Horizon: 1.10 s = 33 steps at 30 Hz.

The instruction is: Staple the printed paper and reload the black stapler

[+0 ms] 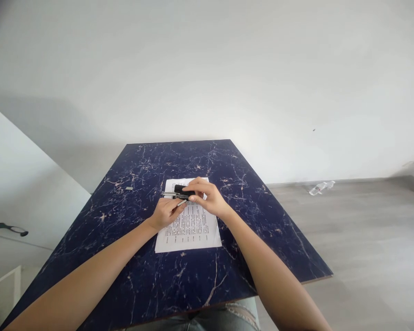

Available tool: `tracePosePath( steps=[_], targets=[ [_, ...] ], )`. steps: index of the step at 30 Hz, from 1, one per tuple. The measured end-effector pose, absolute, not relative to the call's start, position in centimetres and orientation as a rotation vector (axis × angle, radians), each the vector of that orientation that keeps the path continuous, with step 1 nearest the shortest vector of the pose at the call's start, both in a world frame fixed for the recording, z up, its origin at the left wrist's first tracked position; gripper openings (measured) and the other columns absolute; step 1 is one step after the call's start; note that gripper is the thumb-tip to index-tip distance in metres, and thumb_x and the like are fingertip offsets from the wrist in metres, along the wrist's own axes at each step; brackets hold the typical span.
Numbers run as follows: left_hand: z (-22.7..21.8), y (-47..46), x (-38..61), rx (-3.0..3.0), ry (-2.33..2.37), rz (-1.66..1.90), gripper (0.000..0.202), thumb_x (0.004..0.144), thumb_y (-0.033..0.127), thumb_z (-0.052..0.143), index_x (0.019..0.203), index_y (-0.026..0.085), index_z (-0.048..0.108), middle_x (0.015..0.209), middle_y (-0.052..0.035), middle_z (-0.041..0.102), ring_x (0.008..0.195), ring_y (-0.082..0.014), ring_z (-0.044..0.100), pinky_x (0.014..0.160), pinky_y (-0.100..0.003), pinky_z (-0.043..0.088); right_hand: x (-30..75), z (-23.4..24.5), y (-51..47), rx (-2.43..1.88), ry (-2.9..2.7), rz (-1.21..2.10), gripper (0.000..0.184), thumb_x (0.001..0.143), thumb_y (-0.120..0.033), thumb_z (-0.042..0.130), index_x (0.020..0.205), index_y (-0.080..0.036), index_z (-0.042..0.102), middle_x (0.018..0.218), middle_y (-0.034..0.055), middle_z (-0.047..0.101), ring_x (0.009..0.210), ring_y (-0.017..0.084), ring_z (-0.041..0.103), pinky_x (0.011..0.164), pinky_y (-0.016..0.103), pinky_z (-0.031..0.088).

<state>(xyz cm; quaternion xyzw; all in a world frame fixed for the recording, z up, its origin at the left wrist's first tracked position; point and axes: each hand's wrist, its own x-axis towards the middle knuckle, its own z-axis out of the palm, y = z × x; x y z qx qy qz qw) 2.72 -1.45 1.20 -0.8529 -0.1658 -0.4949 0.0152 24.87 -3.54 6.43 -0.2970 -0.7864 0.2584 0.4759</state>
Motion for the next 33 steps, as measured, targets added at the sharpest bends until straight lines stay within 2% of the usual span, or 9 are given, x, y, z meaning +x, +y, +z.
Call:
tracePosePath(
  steps=[4,8,15,19,22,25,30,33],
  targets=[
    [1.0,-1.4,2.7,-2.679,-0.489,-1.53,0.016,0.1,0.022,0.059,0.085,0.017,0.063,0.056,0.0047,0.057,0.044,-0.0098,0.051,0.046,-0.025,0.036,24.1,6.3,-3.8,-0.58,-2.006,0.727,0.022,0.102,-0.039,0.063,0.107,-0.025,0.079,0.101,0.0081,0.073,0.09,0.021,0.067,0.081,0.038,0.058],
    [1.1,-1.5,2.7,-2.689,-0.489,-1.509,0.031,0.102,0.025,0.056,0.071,0.019,0.053,0.052,0.0054,0.051,0.042,-0.0088,0.046,0.045,-0.025,0.034,24.2,6.3,-3.8,-0.582,-2.035,0.779,0.022,0.102,-0.039,0.062,0.104,-0.024,0.078,0.097,0.0079,0.074,0.088,0.021,0.069,0.081,0.038,0.059],
    [1.1,-1.4,2.7,-2.782,-0.533,-1.552,0.031,0.101,0.037,0.061,0.076,0.018,0.059,0.051,0.0054,0.056,0.04,-0.0081,0.049,0.044,-0.023,0.039,23.5,5.9,-3.8,-0.761,-1.976,0.701,0.022,0.102,-0.032,0.057,0.095,-0.023,0.075,0.093,0.006,0.073,0.084,0.02,0.067,0.079,0.035,0.055],
    [1.2,-1.4,2.6,-2.907,-0.527,-1.529,0.027,0.101,0.037,0.061,0.084,0.018,0.066,0.055,0.0042,0.062,0.042,-0.0085,0.054,0.047,-0.022,0.042,25.7,4.9,-2.1,-1.109,-1.759,0.523,0.021,0.097,-0.031,0.058,0.095,-0.021,0.076,0.092,0.0058,0.075,0.083,0.021,0.068,0.08,0.034,0.054],
    [1.3,-1.5,2.6,-2.919,-0.496,-1.513,0.026,0.102,0.032,0.057,0.082,0.018,0.066,0.054,0.0042,0.062,0.041,-0.0082,0.052,0.045,-0.022,0.037,29.6,3.4,0.0,-1.496,-1.54,0.235,0.022,0.091,-0.028,0.058,0.093,-0.019,0.079,0.092,0.0078,0.078,0.086,0.024,0.069,0.087,0.037,0.052],
    [1.4,-1.6,2.6,-2.923,-0.496,-1.495,0.027,0.104,0.028,0.053,0.082,0.017,0.066,0.057,0.0033,0.062,0.042,-0.0081,0.051,0.045,-0.023,0.035,33.6,1.7,1.6,-1.791,-1.402,0.124,0.024,0.085,-0.023,0.057,0.09,-0.018,0.08,0.089,0.0092,0.078,0.085,0.026,0.07,0.09,0.037,0.051],
    [1.4,-1.5,2.6,-2.931,-0.496,-1.455,0.033,0.105,0.026,0.05,0.075,0.018,0.061,0.054,0.0039,0.055,0.043,-0.0085,0.048,0.045,-0.024,0.033,36.4,-0.1,2.6,-1.947,-1.322,0.146,0.024,0.082,-0.024,0.058,0.089,-0.017,0.081,0.093,0.0107,0.079,0.091,0.027,0.071,0.092,0.036,0.05],
    [1.5,-1.5,2.6,-2.924,-0.512,-1.443,0.038,0.105,0.026,0.047,0.069,0.019,0.056,0.05,0.0048,0.049,0.041,-0.0086,0.044,0.043,-0.025,0.03,36.5,-0.2,2.8,-1.912,-1.243,0.074,0.036,0.087,-0.026,0.052,0.106,-0.014,0.079,0.095,0.0133,0.078,0.093,0.028,0.07,0.092,0.038,0.05]
  ],
)
